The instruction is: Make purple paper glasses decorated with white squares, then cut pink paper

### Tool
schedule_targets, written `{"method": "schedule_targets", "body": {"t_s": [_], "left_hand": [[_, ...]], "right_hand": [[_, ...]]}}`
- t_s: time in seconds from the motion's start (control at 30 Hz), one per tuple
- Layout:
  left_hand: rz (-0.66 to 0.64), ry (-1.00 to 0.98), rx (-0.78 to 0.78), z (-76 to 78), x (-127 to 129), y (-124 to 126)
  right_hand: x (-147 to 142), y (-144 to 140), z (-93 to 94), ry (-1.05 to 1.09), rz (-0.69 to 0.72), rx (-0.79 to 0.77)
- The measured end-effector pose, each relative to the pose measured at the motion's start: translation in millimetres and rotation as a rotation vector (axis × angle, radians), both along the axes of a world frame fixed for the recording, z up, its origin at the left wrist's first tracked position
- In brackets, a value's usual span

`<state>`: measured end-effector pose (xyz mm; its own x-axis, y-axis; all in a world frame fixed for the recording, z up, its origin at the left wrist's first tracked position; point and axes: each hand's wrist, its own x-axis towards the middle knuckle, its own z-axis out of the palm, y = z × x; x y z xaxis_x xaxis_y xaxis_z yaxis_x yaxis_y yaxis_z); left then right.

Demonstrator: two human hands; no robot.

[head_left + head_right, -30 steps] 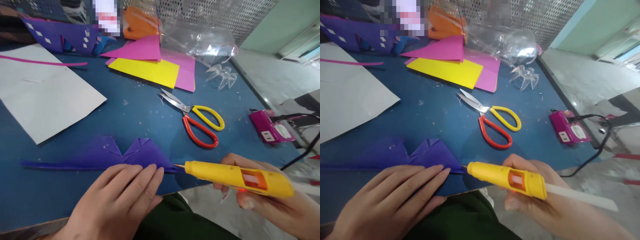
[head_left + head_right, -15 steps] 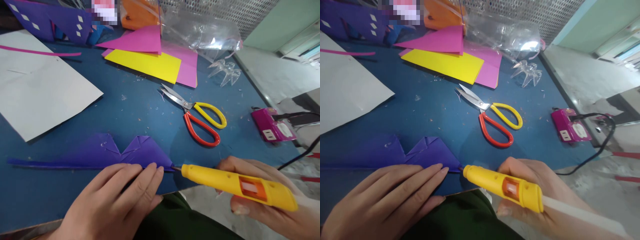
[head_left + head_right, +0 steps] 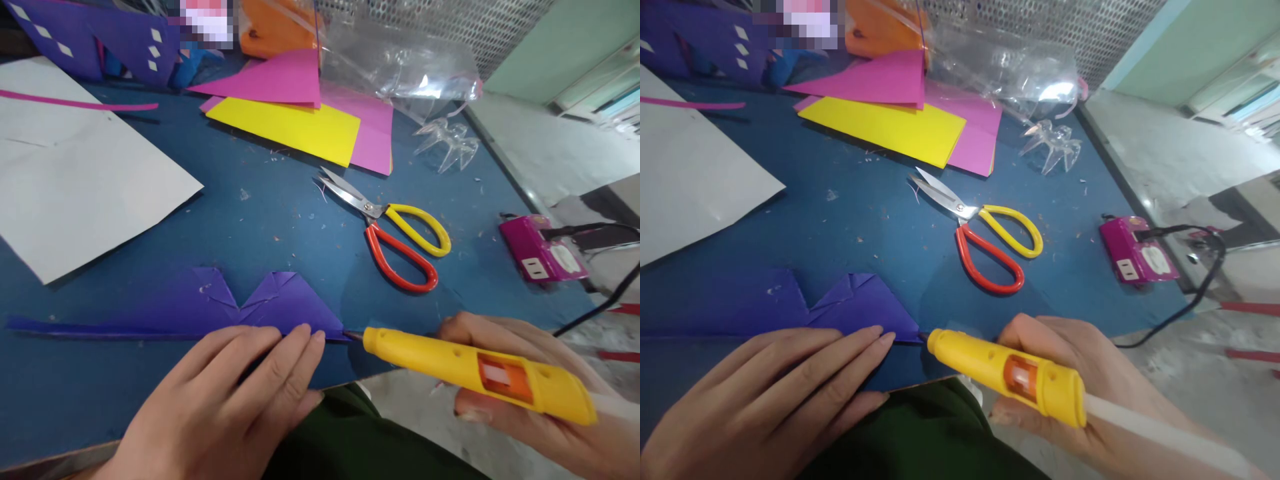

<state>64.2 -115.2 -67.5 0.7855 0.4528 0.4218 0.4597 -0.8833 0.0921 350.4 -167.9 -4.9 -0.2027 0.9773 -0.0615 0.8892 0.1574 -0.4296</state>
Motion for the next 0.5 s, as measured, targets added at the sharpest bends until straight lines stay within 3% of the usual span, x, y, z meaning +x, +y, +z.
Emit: {"method": "schedule_targets", "body": {"t_s": [0.07, 0.17, 0.43, 0.5], "left_hand": [[0.006, -0.003, -0.001, -0.3, 0.4, 0.3], [-0.002, -0.007, 0.0, -0.8, 0.1, 0.6], [0.005, 0.0, 0.001, -0.2, 1.2, 1.3], [0.0, 0.008, 0.007, -0.1, 1.0, 1.3]], "right_hand": [[1.5, -0.5, -0.7, 0.1, 0.056, -0.129], [3.3, -1.2, -0.8, 0.123, 0.043, -0.141], [4.7, -0.6, 1.1, 0.13, 0.092, -0.066], [5.9, -1.9, 0.4, 0.1, 0.032, 0.003]]}}
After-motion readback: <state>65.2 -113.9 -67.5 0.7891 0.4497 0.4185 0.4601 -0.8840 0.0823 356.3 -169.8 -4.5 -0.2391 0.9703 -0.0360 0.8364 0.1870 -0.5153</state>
